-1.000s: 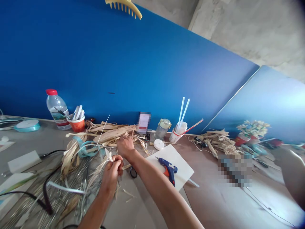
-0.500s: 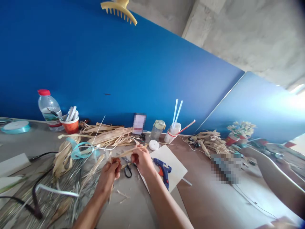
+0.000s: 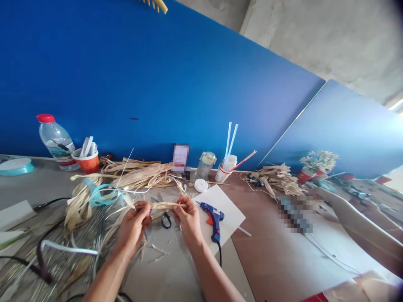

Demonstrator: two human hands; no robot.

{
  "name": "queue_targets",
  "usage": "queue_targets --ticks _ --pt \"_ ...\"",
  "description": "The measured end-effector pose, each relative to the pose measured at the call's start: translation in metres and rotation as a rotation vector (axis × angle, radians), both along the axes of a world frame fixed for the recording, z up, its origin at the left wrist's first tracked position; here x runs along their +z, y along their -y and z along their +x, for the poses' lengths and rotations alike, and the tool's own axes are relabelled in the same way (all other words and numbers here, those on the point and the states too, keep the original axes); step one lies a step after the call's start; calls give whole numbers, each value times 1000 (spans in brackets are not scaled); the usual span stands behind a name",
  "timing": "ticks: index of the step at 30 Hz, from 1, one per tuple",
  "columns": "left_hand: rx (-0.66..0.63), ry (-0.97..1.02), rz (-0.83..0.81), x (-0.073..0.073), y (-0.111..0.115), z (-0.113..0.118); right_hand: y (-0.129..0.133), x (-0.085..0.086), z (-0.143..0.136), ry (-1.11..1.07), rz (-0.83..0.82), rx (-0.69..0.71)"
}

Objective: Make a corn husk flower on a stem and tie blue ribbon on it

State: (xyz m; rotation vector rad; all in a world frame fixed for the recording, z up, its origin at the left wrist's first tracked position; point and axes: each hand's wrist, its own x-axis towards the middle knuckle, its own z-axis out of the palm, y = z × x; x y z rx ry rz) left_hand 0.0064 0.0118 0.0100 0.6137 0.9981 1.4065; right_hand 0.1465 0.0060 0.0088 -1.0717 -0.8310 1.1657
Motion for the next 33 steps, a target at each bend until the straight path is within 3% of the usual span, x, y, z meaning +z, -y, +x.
queue_targets --ticks 4,7,13,17,21,25,30,33 --pt "14 1 -6 -5 -2 -3 3 5 6 497 176 2" --pt "22 48 38 -6 -1 -2 3 2 4 574 132 -3" --pt "-48 84 25 1 4 1 2 -7 0 229 -42 -20" --pt "-111 -59 42 -4 4 3 4 -10 -5 99 -21 -43" --pt "-227 -322 38 -14 4 5 10 -13 -17 86 11 74" --pt "-191 -496 52 -15 6 4 12 -15 -20 12 -21 127" --pt "-251 -522 76 -12 6 3 8 -13 -14 -396 -156 282" --pt "-324 -452 84 -14 4 3 5 -12 -9 -568 -284 288"
